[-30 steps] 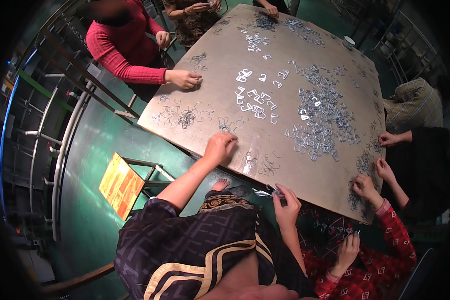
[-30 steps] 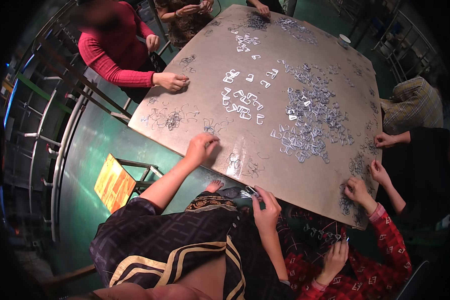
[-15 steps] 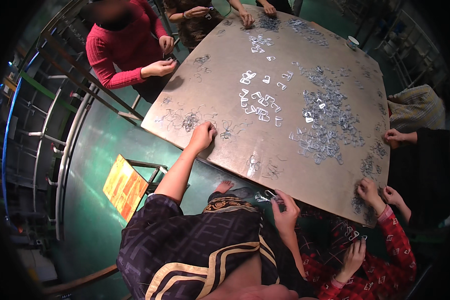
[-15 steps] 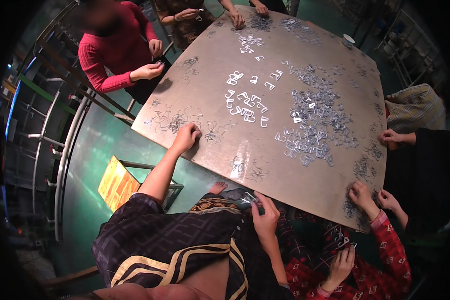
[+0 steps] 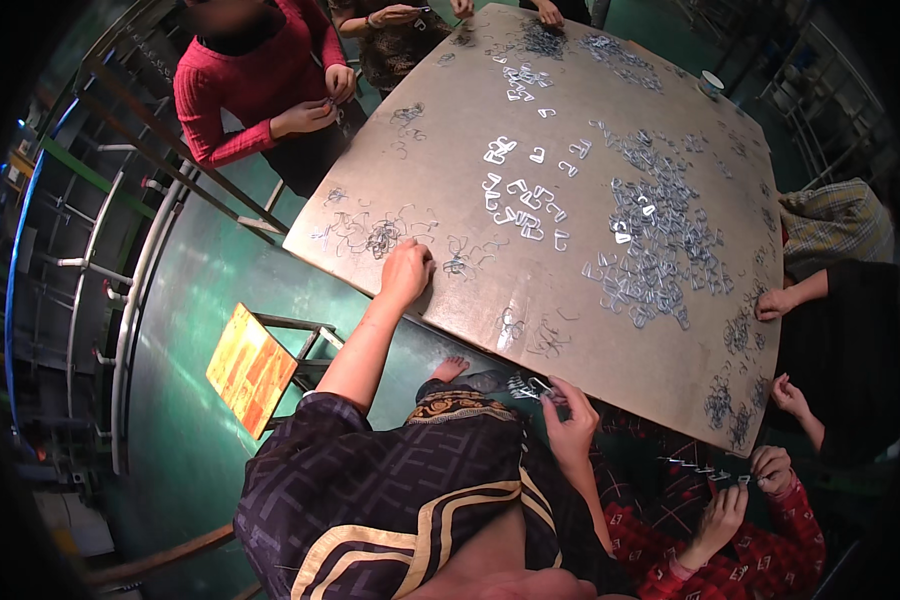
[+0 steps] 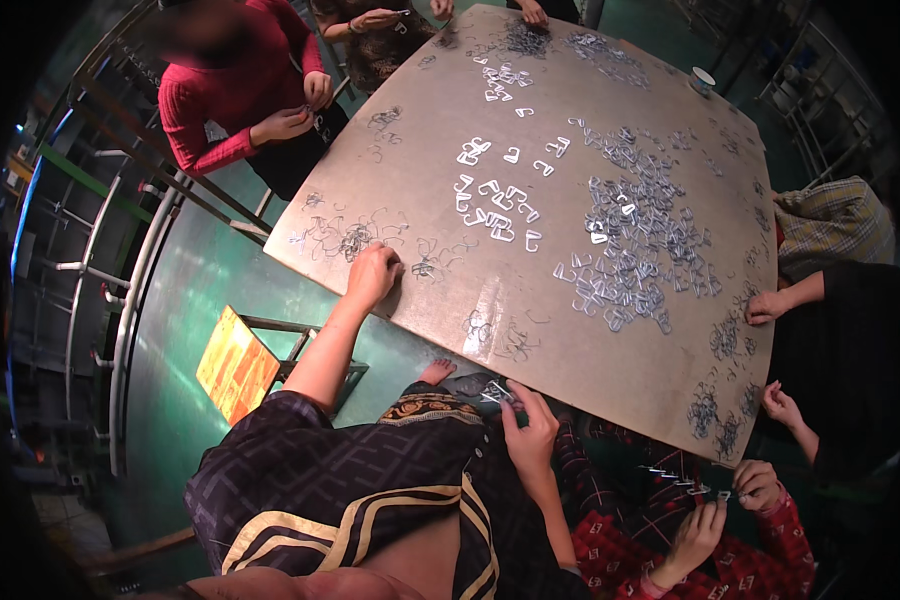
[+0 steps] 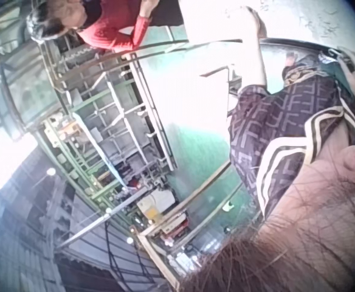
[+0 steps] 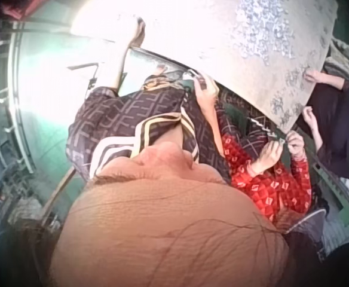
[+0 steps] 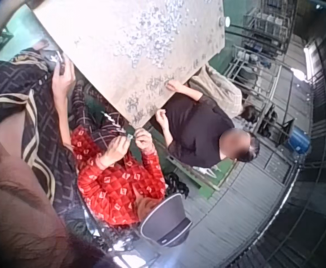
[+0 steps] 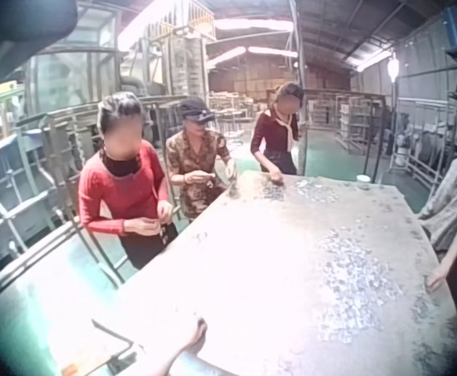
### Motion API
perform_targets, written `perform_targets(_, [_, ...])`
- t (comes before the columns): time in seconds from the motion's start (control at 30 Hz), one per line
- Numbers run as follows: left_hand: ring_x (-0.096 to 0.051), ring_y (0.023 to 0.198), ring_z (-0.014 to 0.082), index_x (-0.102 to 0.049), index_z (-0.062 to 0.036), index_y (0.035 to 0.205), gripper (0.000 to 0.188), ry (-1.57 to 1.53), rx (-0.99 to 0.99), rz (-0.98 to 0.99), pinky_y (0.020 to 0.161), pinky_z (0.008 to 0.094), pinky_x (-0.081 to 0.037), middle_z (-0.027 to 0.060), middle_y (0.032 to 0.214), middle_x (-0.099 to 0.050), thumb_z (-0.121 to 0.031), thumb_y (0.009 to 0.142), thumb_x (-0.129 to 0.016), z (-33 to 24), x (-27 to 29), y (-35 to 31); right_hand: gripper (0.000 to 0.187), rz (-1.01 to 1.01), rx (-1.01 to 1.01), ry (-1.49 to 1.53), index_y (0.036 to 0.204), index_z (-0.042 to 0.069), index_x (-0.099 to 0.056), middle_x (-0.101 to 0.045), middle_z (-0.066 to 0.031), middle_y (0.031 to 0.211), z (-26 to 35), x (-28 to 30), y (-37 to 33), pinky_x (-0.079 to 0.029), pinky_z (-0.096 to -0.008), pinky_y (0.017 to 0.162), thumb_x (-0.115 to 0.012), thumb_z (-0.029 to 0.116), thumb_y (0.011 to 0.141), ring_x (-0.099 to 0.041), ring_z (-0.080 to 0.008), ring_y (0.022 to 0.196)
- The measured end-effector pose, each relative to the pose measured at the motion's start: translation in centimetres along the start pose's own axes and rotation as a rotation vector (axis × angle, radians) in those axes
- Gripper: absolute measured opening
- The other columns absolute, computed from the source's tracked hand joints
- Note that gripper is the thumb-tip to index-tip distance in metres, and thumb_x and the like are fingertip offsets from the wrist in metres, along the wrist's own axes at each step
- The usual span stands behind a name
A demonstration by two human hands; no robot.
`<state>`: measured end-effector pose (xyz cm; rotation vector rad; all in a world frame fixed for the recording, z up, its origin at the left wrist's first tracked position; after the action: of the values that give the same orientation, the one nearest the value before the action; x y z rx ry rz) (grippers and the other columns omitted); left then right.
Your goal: The person sits at a large table with several others, picking up small metal clips and linking them together by hand. They occasionally hang the assembled chains on a nearby metal frame before returning to the table to continue linking more clips.
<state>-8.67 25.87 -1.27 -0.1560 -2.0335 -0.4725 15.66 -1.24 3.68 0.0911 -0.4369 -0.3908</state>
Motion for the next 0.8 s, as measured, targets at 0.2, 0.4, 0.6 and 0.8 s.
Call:
perform_targets(0.2, [-0.062, 0.077, 0.0363, -0.066, -0.0023, 0.078, 0.007, 0.078, -0.183, 0.041, 0.068, 0.0463, -0.051, 0.0159, 0.078, -0.06, -0.007, 0.077, -0.061, -2.4, -3.9, 0.1, 0.031, -0.008, -0.008, -0.02, 0.109, 0.0, -0.066, -0.065, -0.0131, 0.086, -0.3, 0.2, -0.3, -0.051, -0.029, 0.068, -0.068, -0.005, 0.078, -0.065, -0.0194, 0.072])
perform_targets(0.4, [-0.067, 0.066, 0.0261, -0.068, -0.0009, 0.08, 0.012, -0.216, 0.03, 0.094, 0.063, 0.0361, -0.053, 0.0147, 0.073, -0.068, -0.012, 0.074, -0.069, -1.9, -1.9, 0.5, 0.033, -0.053, -0.026, -0.004, 0.111, 0.001, -0.065, -0.066, -0.0125, 0.087, -0.8, 0.6, -0.7, -0.052, -0.0289, 0.068, -0.068, -0.004, 0.078, -0.065, -0.0192, 0.073])
perform_targets(0.6, [-0.06, 0.058, 0.0099, -0.067, 0.0007, 0.078, 0.011, -0.65, 0.193, 0.191, 0.056, 0.0261, -0.049, 0.0061, 0.065, -0.066, -0.009, 0.074, -0.071, -2.5, -4.9, -0.7, 0.036, -0.065, -0.055, 0.021, 0.113, -0.001, -0.064, -0.067, -0.0098, 0.086, -1.5, 0.3, -0.3, -0.051, -0.0259, 0.071, -0.069, -0.004, 0.078, -0.064, -0.0141, 0.075])
perform_targets(0.8, [-0.058, 0.061, 0.0093, -0.067, -0.0002, 0.077, 0.011, -0.703, 0.183, 0.317, 0.057, 0.0258, -0.046, 0.0039, 0.068, -0.065, -0.009, 0.075, -0.074, -5.1, -4.8, -0.8, 0.037, -0.072, -0.041, 0.016, 0.114, 0.002, -0.064, -0.068, -0.0124, 0.089, -2.1, 0.5, -0.5, -0.053, -0.0292, 0.07, -0.068, -0.003, 0.078, -0.067, -0.0184, 0.075])
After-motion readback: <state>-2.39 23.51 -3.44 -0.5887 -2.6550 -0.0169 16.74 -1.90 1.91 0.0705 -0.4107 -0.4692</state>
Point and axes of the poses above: each hand's wrist, its own y-axis towards the middle knuckle, its own x-axis out of the back of the hand, z = x × y, the point moved 10 cm from there along y, towards the middle knuckle
